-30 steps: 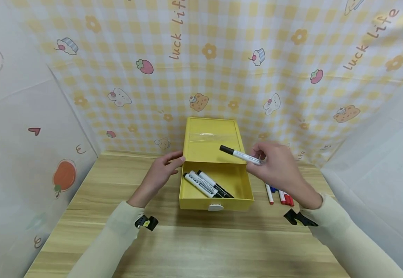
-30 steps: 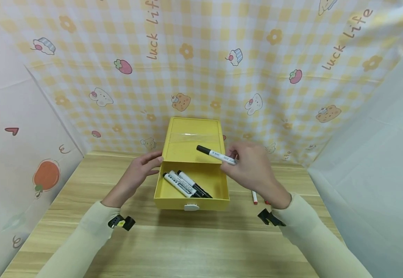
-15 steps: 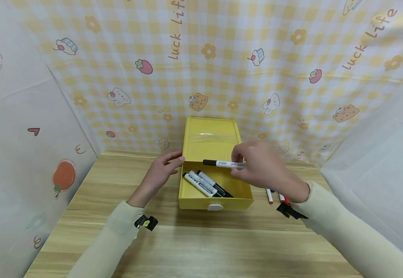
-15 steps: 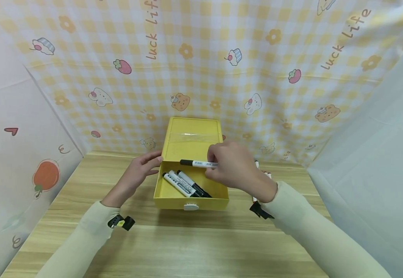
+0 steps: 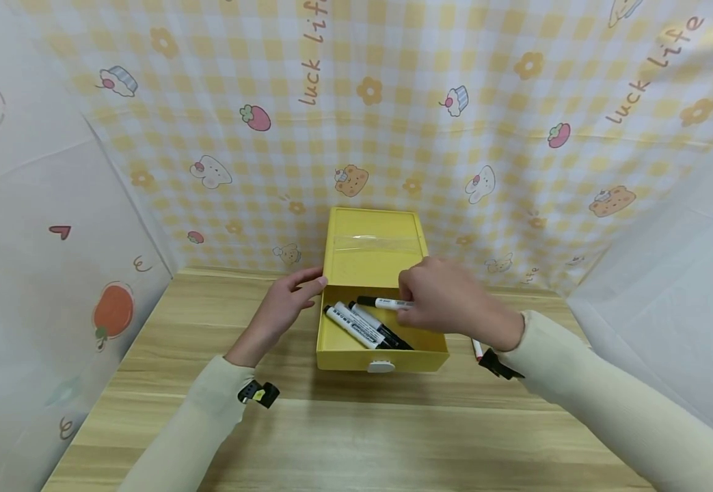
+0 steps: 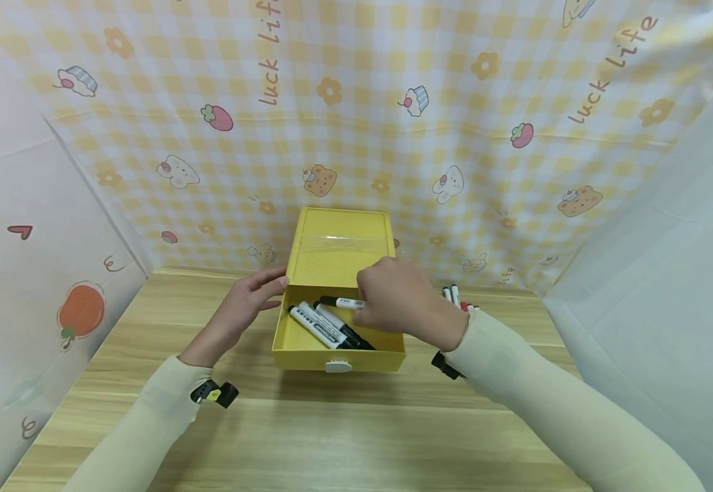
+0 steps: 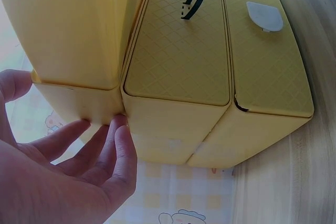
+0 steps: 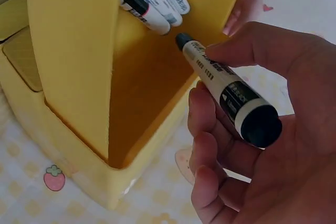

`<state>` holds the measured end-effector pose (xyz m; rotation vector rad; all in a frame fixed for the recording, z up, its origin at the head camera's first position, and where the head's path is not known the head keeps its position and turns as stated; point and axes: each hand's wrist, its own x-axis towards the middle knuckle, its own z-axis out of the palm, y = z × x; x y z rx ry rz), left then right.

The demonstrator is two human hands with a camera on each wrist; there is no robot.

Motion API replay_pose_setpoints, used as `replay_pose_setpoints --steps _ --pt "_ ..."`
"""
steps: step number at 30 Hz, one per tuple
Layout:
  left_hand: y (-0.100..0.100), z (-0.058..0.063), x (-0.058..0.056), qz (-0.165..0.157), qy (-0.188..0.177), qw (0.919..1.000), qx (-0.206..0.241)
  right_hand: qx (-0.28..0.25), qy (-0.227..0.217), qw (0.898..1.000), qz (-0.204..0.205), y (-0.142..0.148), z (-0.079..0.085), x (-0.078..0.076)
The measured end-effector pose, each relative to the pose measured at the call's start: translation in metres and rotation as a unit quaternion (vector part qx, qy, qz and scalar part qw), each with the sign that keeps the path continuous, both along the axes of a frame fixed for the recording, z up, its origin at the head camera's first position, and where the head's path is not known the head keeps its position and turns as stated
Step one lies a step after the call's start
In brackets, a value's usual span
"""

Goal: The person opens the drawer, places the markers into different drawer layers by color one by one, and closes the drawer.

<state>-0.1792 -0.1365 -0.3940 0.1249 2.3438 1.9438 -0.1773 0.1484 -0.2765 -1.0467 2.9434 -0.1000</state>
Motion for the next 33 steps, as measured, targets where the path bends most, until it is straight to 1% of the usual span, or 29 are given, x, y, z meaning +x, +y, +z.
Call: replay_pose_setpoints --steps 4,9,15,23,33 --pt "0.0 0.0 0.0 0.002 -0.001 1.0 -0.002 0.019 -0.004 1.0 -0.001 -0.006 -0.004 -0.001" --pt "0.001 -0.001 -0.001 0.001 0.0 1.0 -0.005 0.038 0.009 0.999 0.0 -0.011 -0.01 -0.003" --pt "0.0 -0.001 -0.001 0.003 0.0 1.0 -0.005 0.055 0.011 0.998 0.0 -0.016 -0.013 -0.001" --pt "0.001 -0.001 -0.001 0.002 0.003 1.0 -0.007 0.054 0.006 0.998 0.013 -0.017 -0.018 0.003" --pt "0.0 -0.002 -0.001 -0.002 0.006 1.0 -0.006 0.053 -0.006 0.999 0.013 -0.018 -0.025 0.005"
